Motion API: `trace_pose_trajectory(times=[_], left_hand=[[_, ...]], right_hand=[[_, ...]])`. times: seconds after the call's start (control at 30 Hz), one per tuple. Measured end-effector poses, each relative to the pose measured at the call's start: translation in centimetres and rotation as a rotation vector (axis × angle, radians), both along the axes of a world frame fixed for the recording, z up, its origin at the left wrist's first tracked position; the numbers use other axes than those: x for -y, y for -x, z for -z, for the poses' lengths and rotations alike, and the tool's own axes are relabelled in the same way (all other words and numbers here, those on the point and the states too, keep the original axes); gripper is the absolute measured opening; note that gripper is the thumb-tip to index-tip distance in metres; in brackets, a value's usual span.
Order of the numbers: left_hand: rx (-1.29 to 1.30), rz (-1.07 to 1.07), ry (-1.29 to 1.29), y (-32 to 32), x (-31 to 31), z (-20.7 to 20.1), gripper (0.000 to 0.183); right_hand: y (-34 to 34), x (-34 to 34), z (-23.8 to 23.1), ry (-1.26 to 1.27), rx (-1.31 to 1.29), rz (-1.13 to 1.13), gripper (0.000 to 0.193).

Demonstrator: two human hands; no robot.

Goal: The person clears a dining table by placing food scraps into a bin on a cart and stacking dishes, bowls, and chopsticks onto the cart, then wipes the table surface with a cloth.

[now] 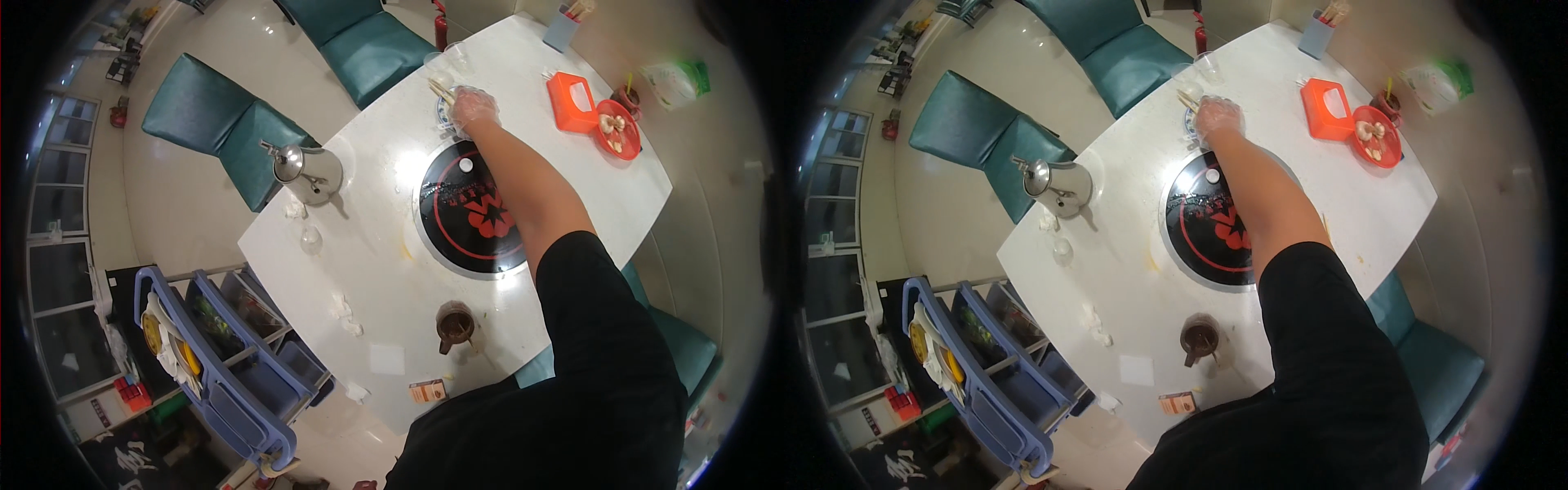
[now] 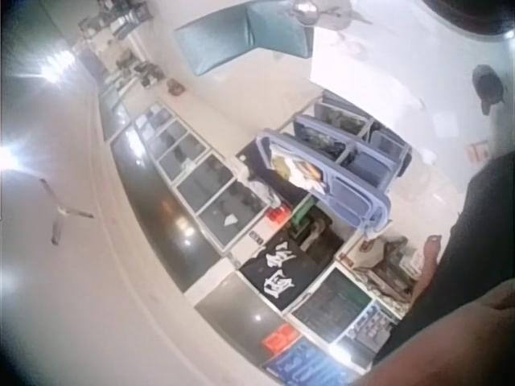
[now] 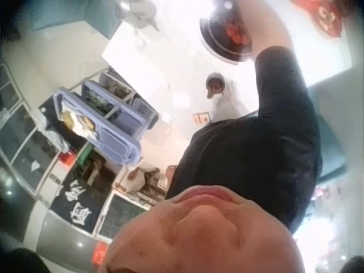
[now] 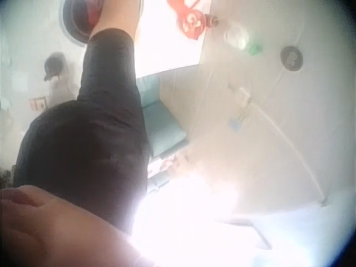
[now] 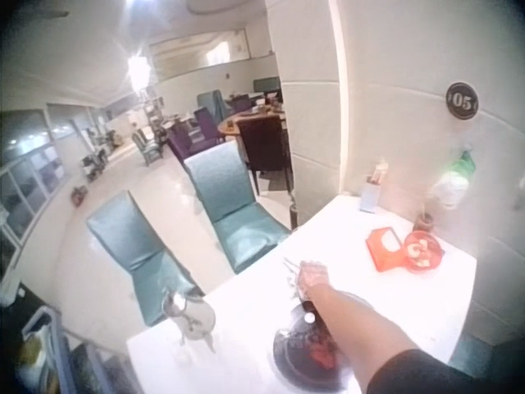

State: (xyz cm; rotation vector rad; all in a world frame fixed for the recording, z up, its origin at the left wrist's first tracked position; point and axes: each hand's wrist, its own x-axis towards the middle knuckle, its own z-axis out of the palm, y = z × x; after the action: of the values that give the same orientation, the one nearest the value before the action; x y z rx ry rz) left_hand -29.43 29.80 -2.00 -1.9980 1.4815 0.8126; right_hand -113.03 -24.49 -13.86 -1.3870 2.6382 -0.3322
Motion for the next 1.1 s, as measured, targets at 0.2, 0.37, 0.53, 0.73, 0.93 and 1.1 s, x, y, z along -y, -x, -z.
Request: trace_pose_trajectory(times=[0.2,0.37,0.53,0.73,0.93,1.1], left_hand=[[-0.021,-0.028,-0.053,0.7,3.9,0.1,0.021],[0.084,-0.336,-0.191,0.4,6.8,1.2,0.023],[-0.047,0.084,-0.093,1.8,8.4,1.6,0.023],[-0.010,0.085,-0.115,2.4,11.1,2.3,0.023],[-0.077,0.000,-0.056,2.9,11.7,2.3,0.021],[-0.029,0.032,0.023,5.2,12.6,2.5,0.028]], right_hand=[[1.8,3.1,2.7,-0.069,-0.080,-0.030,0.024],[6.9,2.0,5.2,0.097,-0.094,0.096,0.024],[12.5,0.5,8.3,-0.252,0.082,-0.151,0.046],[12.0,-0.5,9.0,-0.249,0.719,0.413,0.032],[10.2,-3.8,9.2,0.212,1.297,0.643,0.018],[8.5,-7.3,6.5,0.314,1.234,0.562,0.009]])
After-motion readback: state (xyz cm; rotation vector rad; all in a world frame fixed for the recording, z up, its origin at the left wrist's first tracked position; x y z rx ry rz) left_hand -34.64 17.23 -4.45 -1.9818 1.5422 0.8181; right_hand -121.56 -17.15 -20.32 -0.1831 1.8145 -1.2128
